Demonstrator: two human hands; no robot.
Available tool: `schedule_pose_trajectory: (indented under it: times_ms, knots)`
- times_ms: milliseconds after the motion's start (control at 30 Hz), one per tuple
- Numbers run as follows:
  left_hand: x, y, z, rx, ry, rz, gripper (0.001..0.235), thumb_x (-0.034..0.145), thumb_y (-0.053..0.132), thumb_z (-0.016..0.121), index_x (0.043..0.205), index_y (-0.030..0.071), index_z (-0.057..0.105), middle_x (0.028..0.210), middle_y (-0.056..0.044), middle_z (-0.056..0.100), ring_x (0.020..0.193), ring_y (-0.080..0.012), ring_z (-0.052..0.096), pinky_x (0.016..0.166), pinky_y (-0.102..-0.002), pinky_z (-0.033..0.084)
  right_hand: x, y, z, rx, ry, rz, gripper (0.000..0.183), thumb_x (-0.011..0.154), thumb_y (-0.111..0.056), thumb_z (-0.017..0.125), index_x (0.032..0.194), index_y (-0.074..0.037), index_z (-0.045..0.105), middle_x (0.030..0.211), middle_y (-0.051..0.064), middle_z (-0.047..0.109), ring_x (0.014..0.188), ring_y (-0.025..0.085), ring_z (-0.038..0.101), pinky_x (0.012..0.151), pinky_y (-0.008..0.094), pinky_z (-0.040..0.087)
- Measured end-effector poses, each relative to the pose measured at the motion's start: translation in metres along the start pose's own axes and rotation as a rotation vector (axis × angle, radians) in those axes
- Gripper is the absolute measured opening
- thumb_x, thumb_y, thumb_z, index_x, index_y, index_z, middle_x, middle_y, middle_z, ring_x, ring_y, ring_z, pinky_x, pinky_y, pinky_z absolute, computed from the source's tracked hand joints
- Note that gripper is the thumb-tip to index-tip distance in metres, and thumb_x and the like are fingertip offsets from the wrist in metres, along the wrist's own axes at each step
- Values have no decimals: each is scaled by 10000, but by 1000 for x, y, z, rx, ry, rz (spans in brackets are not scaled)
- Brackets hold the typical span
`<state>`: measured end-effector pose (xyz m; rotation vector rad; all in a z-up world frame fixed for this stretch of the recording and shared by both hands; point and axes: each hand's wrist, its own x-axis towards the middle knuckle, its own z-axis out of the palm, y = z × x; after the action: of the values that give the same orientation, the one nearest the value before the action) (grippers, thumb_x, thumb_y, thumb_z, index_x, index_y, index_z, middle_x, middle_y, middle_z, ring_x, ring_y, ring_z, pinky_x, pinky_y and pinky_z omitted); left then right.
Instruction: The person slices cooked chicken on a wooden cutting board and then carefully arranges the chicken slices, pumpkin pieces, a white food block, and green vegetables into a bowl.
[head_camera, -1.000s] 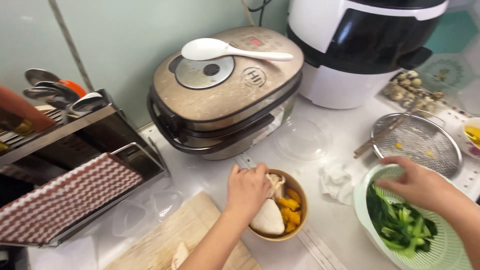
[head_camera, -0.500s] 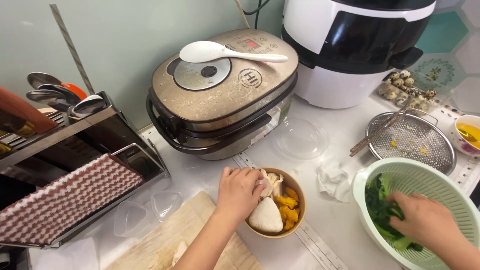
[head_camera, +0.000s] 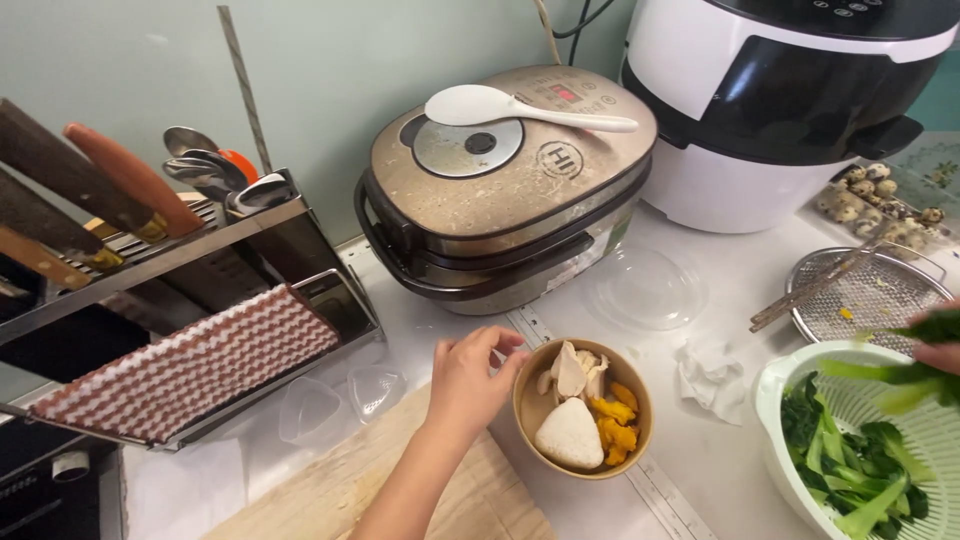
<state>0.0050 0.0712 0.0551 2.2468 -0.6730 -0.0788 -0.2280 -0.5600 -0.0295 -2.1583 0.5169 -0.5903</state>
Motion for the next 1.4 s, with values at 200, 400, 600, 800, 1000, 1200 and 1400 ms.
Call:
schedule_pose_trajectory:
  times_ms: [200, 400, 600, 800, 1000, 1200, 1400]
  knots:
    - [-18, 4, -3, -160, 25, -116, 170, 915, 322, 637, 1024, 267, 755, 1017, 137, 776, 750, -106, 670, 1001, -332, 378, -72, -422, 154, 77, -239, 266, 302, 804, 96, 763, 1105, 73, 781, 933, 274, 859, 753, 387, 774, 688, 436, 608]
    - [-31, 2, -3, -276, 7, -232, 315, 945, 247, 513, 1140, 252, 760, 1003, 115, 807, 843, -128, 673, 997, -285, 431, -84, -395, 286, 194, -552, 379, 213, 842, -46, 808, 1053, -24, 784, 889, 135, 830, 742, 219, 758, 726, 313, 640]
    - [-35, -18, 21, -119, 7, -111, 339, 922, 225, 500, 1182, 246, 718, 916, 104, 749, 915, -169, 663, 950, -374, 394, -99, -365, 327, 62, -528, 363, 430, 788, -99, 804, 1203, -136, 699, 965, 27, 780, 844, 130, 714, 792, 271, 598]
    - [-35, -25, 36, 23, 162, 87, 232, 911, 216, 605, 1101, 206, 739, 931, 4, 602, 921, -256, 576, 827, -423, 428, -108, -349, 339, -298, -543, 142, 224, 817, -275, 783, 1026, -208, 734, 986, -61, 741, 970, 105, 677, 839, 293, 537]
    - [-37, -19, 33, 132, 219, 200, 123, 888, 192, 639, 967, 181, 733, 906, -31, 526, 870, -284, 526, 755, -442, 416, -105, -301, 366, -529, -177, -725, 199, 840, -371, 757, 702, -228, 769, 781, -49, 569, 820, 264, 499, 640, 388, 400]
    - [-35, -13, 40, 282, 213, 264, 177, 788, 273, 710, 885, 132, 667, 961, -82, 493, 880, -327, 472, 731, -460, 382, -93, -319, 343, -517, -393, -711, 231, 958, -311, 575, 878, -292, 791, 859, -71, 597, 855, 216, 508, 729, 424, 344]
    - [-23, -15, 53, 452, 119, 206, 196, 773, 249, 804, 906, 133, 720, 986, -90, 478, 937, -342, 451, 807, -459, 377, -64, -320, 255, -303, -205, -605, 249, 834, -321, 781, 1076, -274, 816, 975, -49, 789, 888, 164, 689, 886, 419, 472]
